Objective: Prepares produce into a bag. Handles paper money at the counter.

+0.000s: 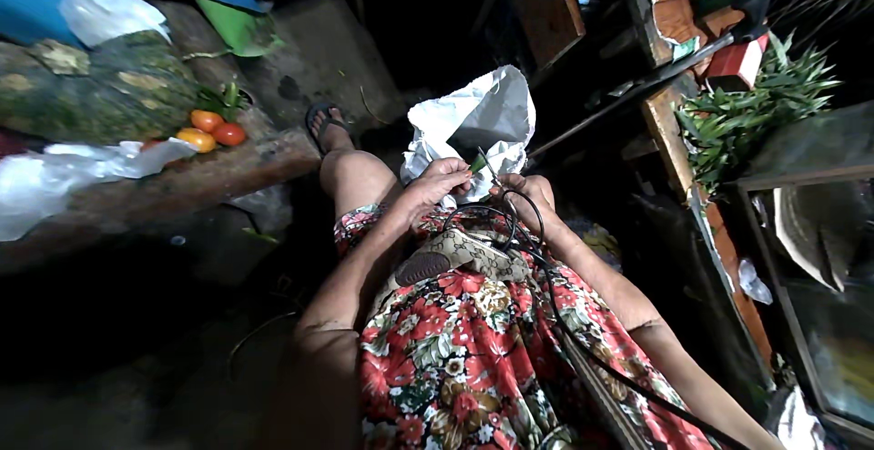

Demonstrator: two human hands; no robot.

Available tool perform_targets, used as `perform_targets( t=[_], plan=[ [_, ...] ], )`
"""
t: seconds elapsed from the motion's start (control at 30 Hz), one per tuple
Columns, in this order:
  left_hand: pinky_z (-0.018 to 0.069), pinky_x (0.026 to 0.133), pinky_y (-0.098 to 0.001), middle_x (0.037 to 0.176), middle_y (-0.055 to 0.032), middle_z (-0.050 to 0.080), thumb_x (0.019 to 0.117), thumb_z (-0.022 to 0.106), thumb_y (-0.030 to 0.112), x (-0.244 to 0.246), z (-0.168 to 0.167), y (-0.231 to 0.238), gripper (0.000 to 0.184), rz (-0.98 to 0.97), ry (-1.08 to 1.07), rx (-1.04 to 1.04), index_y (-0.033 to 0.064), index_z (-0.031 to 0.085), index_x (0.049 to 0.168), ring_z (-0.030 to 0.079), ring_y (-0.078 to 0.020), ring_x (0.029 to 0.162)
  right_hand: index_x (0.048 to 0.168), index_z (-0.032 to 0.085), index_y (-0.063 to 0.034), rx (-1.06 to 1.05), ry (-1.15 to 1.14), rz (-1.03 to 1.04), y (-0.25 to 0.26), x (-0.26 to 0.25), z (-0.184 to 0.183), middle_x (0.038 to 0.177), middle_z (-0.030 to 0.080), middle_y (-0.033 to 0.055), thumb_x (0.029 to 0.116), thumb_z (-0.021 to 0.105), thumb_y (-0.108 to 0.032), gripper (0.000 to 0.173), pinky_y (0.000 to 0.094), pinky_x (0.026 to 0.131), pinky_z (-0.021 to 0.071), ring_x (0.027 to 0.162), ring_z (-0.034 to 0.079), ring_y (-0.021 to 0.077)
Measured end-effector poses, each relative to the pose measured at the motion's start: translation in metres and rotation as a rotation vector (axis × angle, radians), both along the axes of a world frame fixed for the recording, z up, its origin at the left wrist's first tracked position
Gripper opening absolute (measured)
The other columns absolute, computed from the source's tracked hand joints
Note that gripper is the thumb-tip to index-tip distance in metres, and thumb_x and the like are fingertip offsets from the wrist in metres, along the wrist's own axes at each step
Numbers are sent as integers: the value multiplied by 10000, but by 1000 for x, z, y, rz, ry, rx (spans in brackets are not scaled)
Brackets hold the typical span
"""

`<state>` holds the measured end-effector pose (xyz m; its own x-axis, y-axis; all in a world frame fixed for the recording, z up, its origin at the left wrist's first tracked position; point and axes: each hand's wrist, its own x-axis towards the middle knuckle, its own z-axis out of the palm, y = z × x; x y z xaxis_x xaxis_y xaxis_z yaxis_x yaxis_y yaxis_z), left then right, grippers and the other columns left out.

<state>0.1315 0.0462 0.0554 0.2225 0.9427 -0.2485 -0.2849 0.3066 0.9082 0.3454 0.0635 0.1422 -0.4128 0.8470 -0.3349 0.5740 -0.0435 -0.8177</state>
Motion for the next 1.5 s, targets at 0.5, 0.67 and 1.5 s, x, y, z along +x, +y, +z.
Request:
perform_targets(
  t=[0.5, 0.67, 1.5],
  plan=[
    [534, 735, -263, 805, -20, 623, 1028, 560, 64, 1, 5, 0, 78, 34, 41, -1, 5, 602, 997, 602, -86, 726, 1158, 647, -8, -125, 117, -105, 4, -3, -8, 841, 694, 23, 1007, 651, -150, 208, 220, 652, 540, 679, 620, 42],
    [531, 725, -257, 786, -19, 618, 1032, 554, 64, 1, 5, 0, 91, 21, 57, 2, 4, 606, 988, 599, -83, 717, 1140, 659, 21, -60, 96, -92, 5, -6, -5, 817, 697, 20, 996, 661, -124, 204, 201, 644, 544, 661, 624, 19],
    [540, 707, -243, 826, -19, 656, 1038, 548, 73, -1, -7, 4, 68, 212, 9, 14, 22, 594, 1033, 626, -77, 726, 1173, 639, 24, -78, 128, -55, 7, 1, -7, 840, 693, 13, 1005, 636, -150, 242, 211, 666, 546, 680, 621, 22]
  ],
)
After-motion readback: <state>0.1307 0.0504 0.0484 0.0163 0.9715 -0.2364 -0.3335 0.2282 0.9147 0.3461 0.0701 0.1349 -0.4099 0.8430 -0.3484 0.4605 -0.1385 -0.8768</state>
